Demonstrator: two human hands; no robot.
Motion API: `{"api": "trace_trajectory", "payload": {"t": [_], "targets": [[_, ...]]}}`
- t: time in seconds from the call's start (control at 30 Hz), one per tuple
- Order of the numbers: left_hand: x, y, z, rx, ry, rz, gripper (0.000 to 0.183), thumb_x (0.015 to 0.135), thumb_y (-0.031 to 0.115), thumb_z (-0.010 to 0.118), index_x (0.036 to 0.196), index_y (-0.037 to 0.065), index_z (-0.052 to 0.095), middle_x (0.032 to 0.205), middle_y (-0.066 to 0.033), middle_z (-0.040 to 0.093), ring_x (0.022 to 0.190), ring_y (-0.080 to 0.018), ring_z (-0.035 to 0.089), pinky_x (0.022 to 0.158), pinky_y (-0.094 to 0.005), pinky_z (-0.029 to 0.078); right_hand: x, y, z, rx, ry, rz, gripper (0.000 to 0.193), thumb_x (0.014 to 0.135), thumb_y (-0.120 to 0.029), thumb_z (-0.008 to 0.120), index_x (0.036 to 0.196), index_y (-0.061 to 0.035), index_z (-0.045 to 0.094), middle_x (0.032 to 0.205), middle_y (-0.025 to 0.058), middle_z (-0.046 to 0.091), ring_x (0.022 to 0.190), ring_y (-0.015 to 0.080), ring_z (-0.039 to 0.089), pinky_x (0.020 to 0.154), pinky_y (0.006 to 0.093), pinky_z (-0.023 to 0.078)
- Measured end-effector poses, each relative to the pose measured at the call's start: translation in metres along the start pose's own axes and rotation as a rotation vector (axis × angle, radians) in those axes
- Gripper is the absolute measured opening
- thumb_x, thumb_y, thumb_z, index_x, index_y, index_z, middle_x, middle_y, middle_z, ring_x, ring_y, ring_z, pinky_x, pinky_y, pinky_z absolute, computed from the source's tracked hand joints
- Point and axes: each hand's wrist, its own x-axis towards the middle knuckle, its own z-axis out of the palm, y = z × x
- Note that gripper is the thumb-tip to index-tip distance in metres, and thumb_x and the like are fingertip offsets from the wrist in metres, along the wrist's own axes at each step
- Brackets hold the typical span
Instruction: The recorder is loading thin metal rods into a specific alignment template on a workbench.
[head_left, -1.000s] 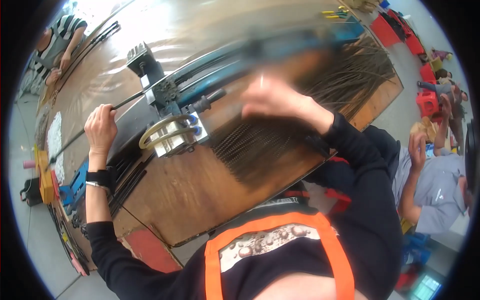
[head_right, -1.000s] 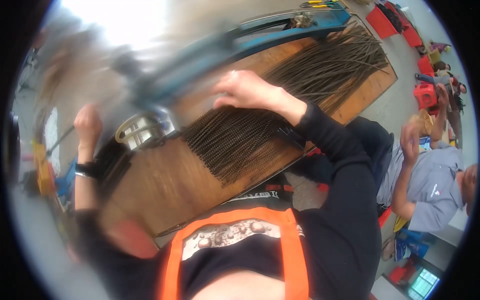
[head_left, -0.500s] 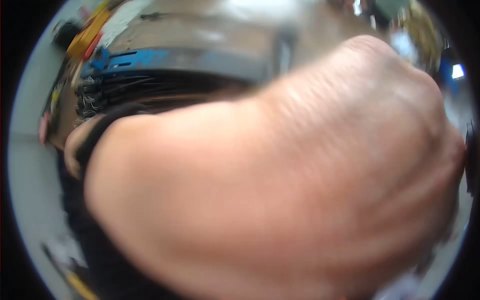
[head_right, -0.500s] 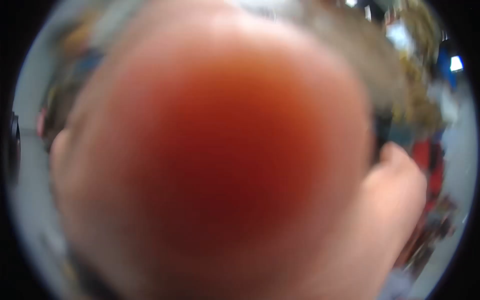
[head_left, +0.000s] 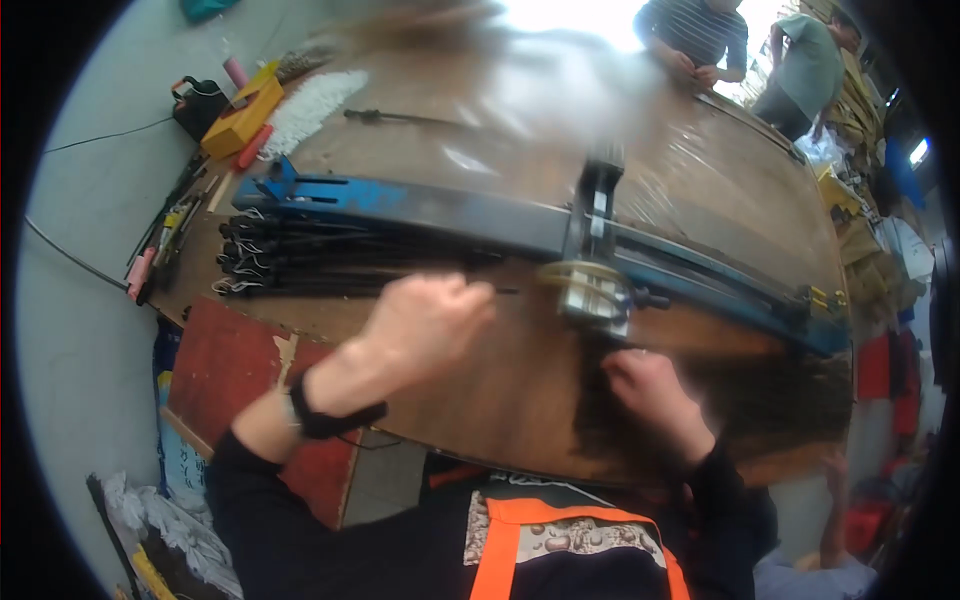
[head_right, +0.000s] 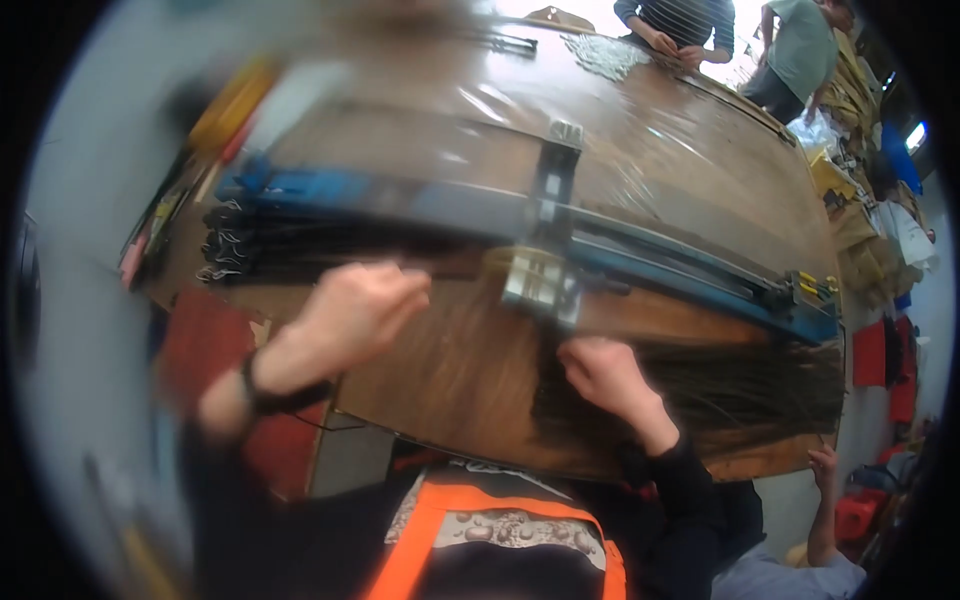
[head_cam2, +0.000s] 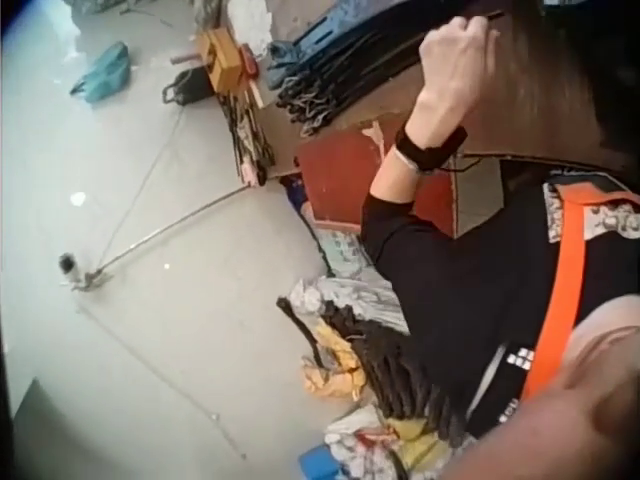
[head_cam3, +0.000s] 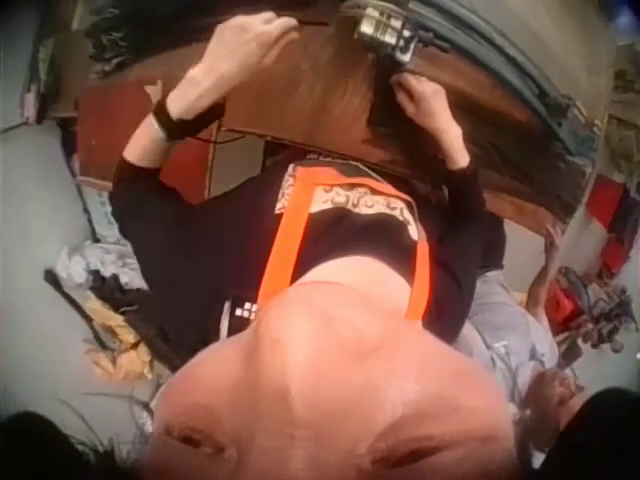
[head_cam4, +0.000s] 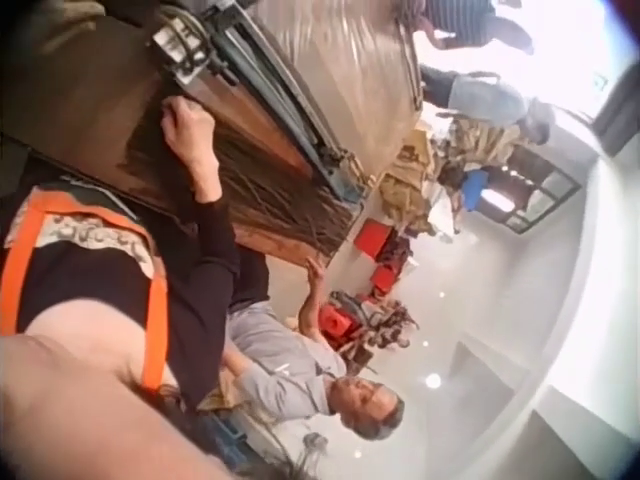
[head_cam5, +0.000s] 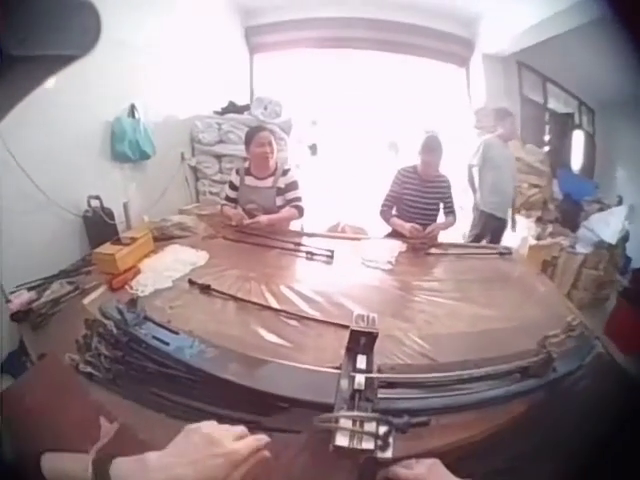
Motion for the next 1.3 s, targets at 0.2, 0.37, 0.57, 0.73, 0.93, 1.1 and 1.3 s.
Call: {"api": "trace_trajectory", "payload": {"t": [0.2, 0.37, 0.57, 0.73, 0.93, 1.1, 1.3], "targets": [[0.001, -0.071, 0.093, 0.387, 0.354, 0.037, 0.027, 0.083, 0.022, 0.067, 0.103, 0.005, 0.063, 0.104, -0.0114, 0.063, 0.11, -0.0257, 0.057, 0.097, -0.0422, 0.041, -0.004, -0.009, -0.011, -0.004, -0.048, 0.005, 0.015, 0.081, -0.006, 0.065, 0.096, -0.0056, 0.067, 0.082, 0.0144, 0.068, 0.077, 0.0336, 0.067, 0.069, 0.0404, 0.053], [-0.005, -0.111, 0.102, 0.464, 0.444, -0.087, 0.025, 0.083, 0.024, 0.067, 0.099, 0.005, 0.063, 0.102, -0.0109, 0.063, 0.108, -0.026, 0.056, 0.099, -0.0428, 0.038, 0.006, -0.014, -0.001, 0.016, -0.079, 0.027, 0.015, 0.082, -0.005, 0.063, 0.097, -0.0044, 0.067, 0.085, 0.0174, 0.068, 0.079, 0.036, 0.066, 0.07, 0.0421, 0.054], [0.009, -0.183, 0.093, 0.494, 0.457, -0.152, 0.035, 0.079, 0.03, 0.072, 0.104, 0.006, 0.064, 0.107, -0.0116, 0.062, 0.107, -0.0271, 0.056, 0.099, -0.0447, 0.039, 0.019, -0.004, -0.012, -0.059, -0.021, 0.056, 0.013, 0.084, -0.014, 0.066, 0.096, -0.0088, 0.068, 0.085, 0.0161, 0.068, 0.079, 0.0354, 0.067, 0.069, 0.0425, 0.054], [-0.016, -0.195, 0.12, 0.387, 0.286, 0.009, 0.038, 0.082, 0.024, 0.068, 0.118, 0.015, 0.065, 0.096, -0.0129, 0.056, 0.095, -0.0327, 0.053, 0.085, -0.0484, 0.042, 0.007, 0.022, 0.011, -0.026, -0.107, 0.084, 0.018, 0.089, -0.025, 0.062, 0.103, -0.0143, 0.066, 0.086, 0.0166, 0.068, 0.079, 0.0382, 0.066, 0.069, 0.0461, 0.054], [-0.019, -0.174, 0.09, 0.331, 0.209, 0.279, 0.043, 0.083, 0.015, 0.063, 0.126, 0.021, 0.062, 0.088, -0.0086, 0.055, 0.082, -0.0263, 0.055, 0.069, -0.0374, 0.047, -0.003, 0.019, -0.004, 0.191, -0.098, 0.006, 0.022, 0.091, -0.027, 0.062, 0.109, -0.0148, 0.068, 0.091, 0.0154, 0.069, 0.084, 0.0359, 0.067, 0.074, 0.0439, 0.054], [-0.025, -0.136, 0.042, 0.295, -0.034, 0.162, 0.056, 0.079, 0.01, 0.063, 0.134, 0.017, 0.056, 0.089, -0.0097, 0.055, 0.079, -0.0256, 0.058, 0.065, -0.038, 0.05, 0.011, 0.005, -0.008, 0.236, -0.2, 0.024, 0.027, 0.092, -0.034, 0.064, 0.111, -0.0155, 0.07, 0.094, 0.0132, 0.07, 0.087, 0.0338, 0.067, 0.076, 0.0411, 0.055], [-0.044, -0.144, 0.072, 0.134, 0.188, 0.289, 0.055, 0.077, 0.014, 0.067, 0.131, 0.017, 0.057, 0.081, -0.0089, 0.056, 0.07, -0.026, 0.06, 0.057, -0.037, 0.051, 0.012, -0.009, 0.006, 0.052, -0.124, -0.012, 0.027, 0.092, -0.033, 0.065, 0.111, -0.0144, 0.071, 0.092, 0.012, 0.071, 0.086, 0.0304, 0.069, 0.075, 0.0382, 0.055]]}}
